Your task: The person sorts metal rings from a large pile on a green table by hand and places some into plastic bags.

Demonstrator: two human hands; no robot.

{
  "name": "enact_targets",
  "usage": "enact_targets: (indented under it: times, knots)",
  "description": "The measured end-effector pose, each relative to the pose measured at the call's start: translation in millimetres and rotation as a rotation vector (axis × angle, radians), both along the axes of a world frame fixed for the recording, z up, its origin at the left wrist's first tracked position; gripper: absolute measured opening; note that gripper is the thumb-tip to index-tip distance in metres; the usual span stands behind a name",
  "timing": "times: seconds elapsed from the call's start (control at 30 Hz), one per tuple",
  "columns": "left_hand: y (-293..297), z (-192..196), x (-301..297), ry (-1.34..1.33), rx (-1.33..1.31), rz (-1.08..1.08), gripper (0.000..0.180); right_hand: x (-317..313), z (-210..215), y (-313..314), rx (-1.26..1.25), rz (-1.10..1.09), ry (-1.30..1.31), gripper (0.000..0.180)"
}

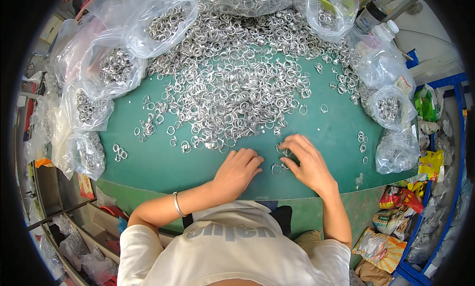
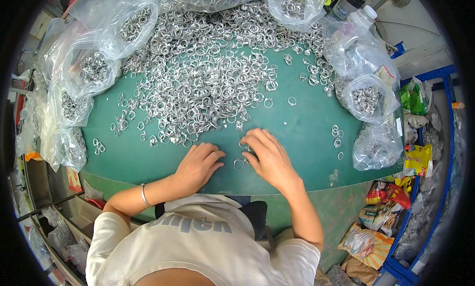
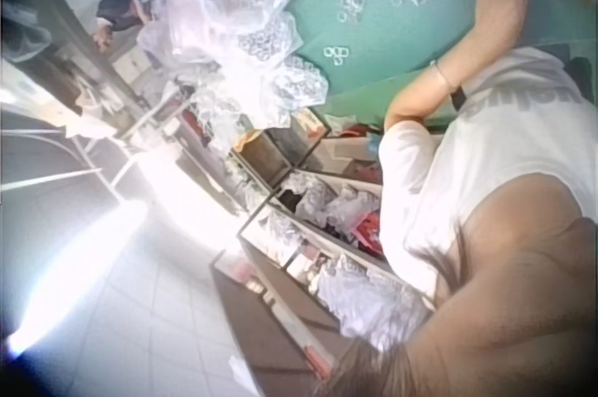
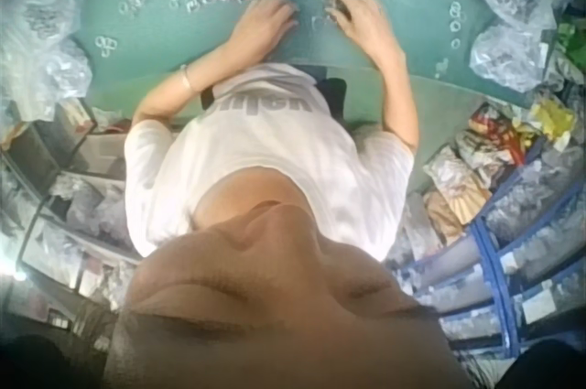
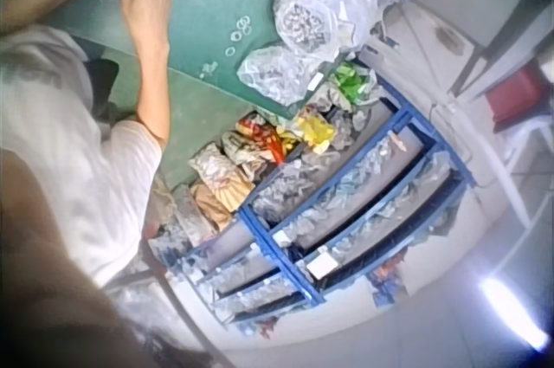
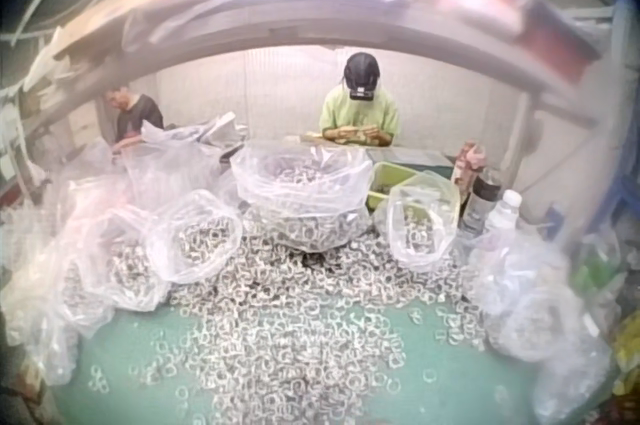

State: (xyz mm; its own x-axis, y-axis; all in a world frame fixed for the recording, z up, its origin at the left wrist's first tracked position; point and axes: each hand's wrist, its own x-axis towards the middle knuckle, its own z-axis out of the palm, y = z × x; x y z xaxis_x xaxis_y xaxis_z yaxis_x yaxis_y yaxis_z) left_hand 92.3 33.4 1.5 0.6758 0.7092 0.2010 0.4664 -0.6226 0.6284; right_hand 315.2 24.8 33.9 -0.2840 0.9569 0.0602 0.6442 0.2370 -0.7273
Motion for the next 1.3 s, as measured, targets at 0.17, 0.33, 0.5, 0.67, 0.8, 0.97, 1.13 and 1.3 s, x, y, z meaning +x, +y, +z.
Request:
enact_targets:
  times: [0.17,0.33,0.5,0.67,0.8,0.97,1.13,1.3]
  knots:
    - [19.0,0.6,-8.6,0.057,0.161,0.050,0.023,18.5,6.6,-5.9,-0.045,0.097,-0.043,0.022]
    - [24.6,3.9,8.7,0.049,0.213,-0.014,0.037,-4.4,-3.3,1.5,0.003,-0.028,0.007,0.022]
    - [32.0,2.9,7.7,0.036,0.181,0.035,0.041,22.8,0.1,2.3,-0.131,0.159,0.064,0.016]
    - [40.0,15.8,30.2,0.176,0.342,-0.071,0.053,34.4,-0.5,37.8,0.012,-0.344,-0.079,0.020]
    - [47.2,9.2,41.0,0.290,0.426,-0.135,0.052,36.5,-27.6,55.4,0.212,-0.303,-0.233,0.028]
    - [59.7,8.2,19.6,0.272,0.338,-0.131,0.037,38.0,-0.8,23.6,-0.124,0.021,-0.217,0.026]
    - [52.2,10.0,34.3,0.139,0.343,-0.130,0.034,38.3,18.3,53.4,-0.160,-0.075,-0.038,0.029]
    - [66.2,3.1,47.2,0.349,0.509,-0.141,0.040,43.4,-25.7,94.2,0.511,-0.205,-0.278,0.029]
